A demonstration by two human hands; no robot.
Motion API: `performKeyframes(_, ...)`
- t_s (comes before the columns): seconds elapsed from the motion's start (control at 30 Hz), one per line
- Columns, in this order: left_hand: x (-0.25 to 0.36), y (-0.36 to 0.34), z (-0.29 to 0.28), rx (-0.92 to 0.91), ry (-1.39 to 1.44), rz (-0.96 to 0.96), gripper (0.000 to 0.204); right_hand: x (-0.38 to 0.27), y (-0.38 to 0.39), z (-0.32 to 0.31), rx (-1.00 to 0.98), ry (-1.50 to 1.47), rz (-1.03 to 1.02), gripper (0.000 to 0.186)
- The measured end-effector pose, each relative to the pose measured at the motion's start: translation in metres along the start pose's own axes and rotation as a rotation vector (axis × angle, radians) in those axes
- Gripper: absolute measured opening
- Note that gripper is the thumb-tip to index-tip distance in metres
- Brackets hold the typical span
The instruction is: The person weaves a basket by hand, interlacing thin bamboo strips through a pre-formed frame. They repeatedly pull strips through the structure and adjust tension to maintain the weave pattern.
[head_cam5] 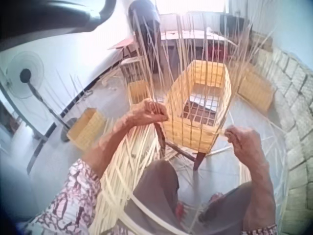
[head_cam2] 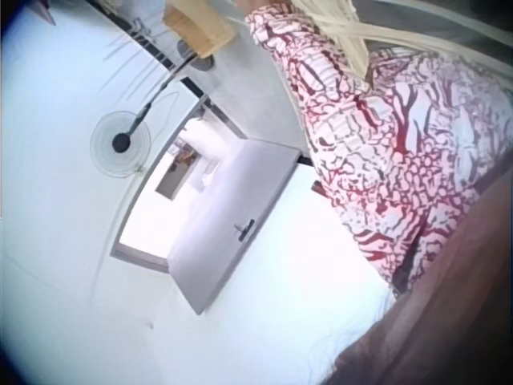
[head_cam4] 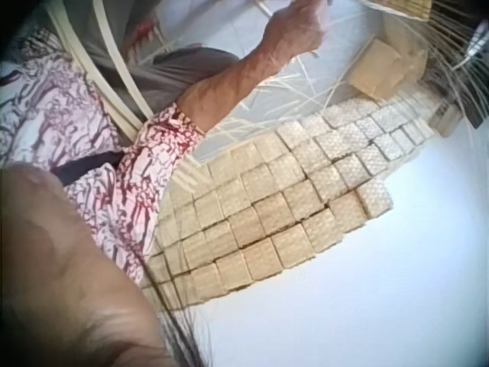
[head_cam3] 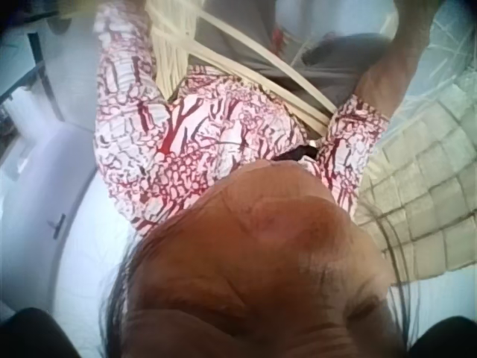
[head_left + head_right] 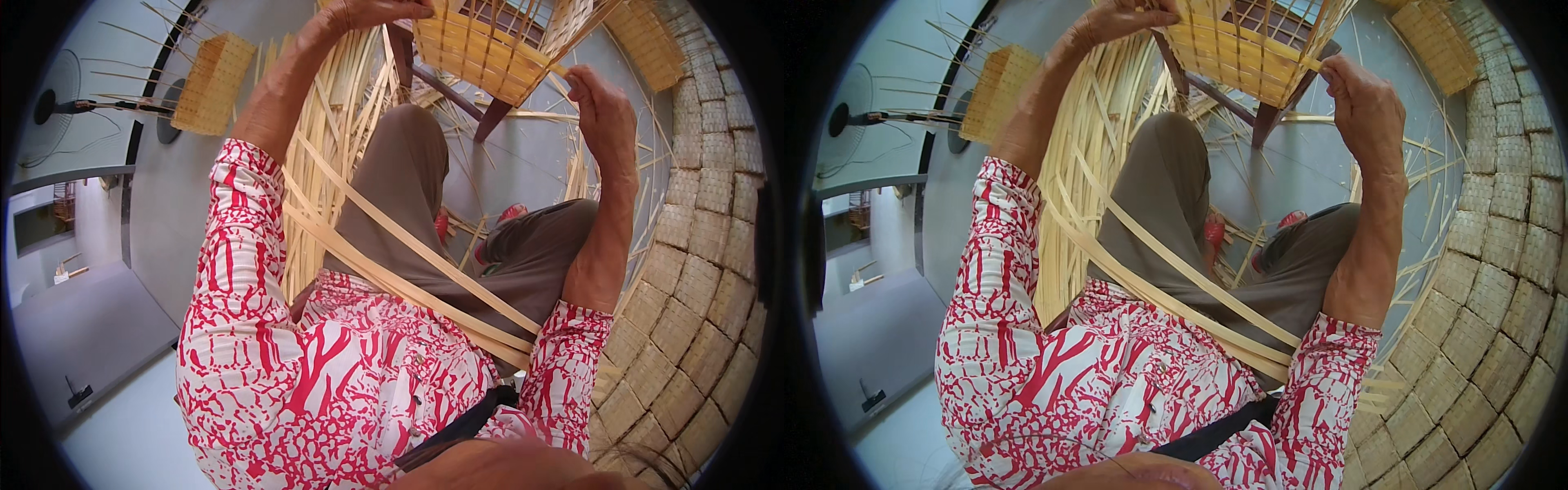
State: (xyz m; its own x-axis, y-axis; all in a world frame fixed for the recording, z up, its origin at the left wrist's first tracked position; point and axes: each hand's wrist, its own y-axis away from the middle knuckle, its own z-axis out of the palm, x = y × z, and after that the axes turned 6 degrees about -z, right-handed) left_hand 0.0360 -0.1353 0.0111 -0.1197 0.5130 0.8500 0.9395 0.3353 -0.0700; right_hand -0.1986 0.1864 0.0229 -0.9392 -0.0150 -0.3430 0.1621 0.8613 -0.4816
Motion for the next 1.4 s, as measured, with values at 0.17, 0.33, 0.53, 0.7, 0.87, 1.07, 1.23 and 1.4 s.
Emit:
performKeyframes(0.17, 0.014, -0.011, 0.008, 0.018, -0.184, 0.107, 0.009, 0.003, 0.005, -0.005, -0.015, 0.062, 0.069, 0.009)
performKeyframes(0.33, 0.001, -0.001, 0.034, 0.447, 0.065, 0.173, 0.044, -0.002, 0.003, -0.006, -0.056, 0.045, 0.09, 0.009)
performKeyframes(0.53, -0.001, 0.041, 0.107, 0.891, 0.268, 0.109, 0.012, -0.011, -0.007, -0.002, -0.066, -0.1, 0.131, 0.022)
performKeyframes(0.7, 0.027, 0.034, 0.16, 0.741, 0.18, 0.143, 0.024, -0.014, -0.013, 0.008, -0.053, -0.225, 0.158, 0.022)
performKeyframes(0.87, 0.039, 0.006, 0.185, 0.898, 0.212, 0.113, 0.026, -0.016, -0.02, 0.016, -0.055, -0.4, 0.298, 0.018)
performKeyframes(1.07, 0.042, -0.011, 0.198, 1.007, 0.352, 0.079, 0.017, -0.014, -0.02, 0.02, -0.056, -0.518, 0.314, 0.018)
performKeyframes(1.23, 0.038, -0.014, 0.194, 1.001, 0.342, 0.097, 0.011, -0.01, -0.018, 0.023, -0.046, -0.51, 0.277, 0.018)
performKeyframes(1.4, 0.036, -0.014, 0.195, 0.967, 0.22, 0.16, 0.01, -0.013, -0.017, 0.024, -0.018, -0.528, 0.275, 0.017)
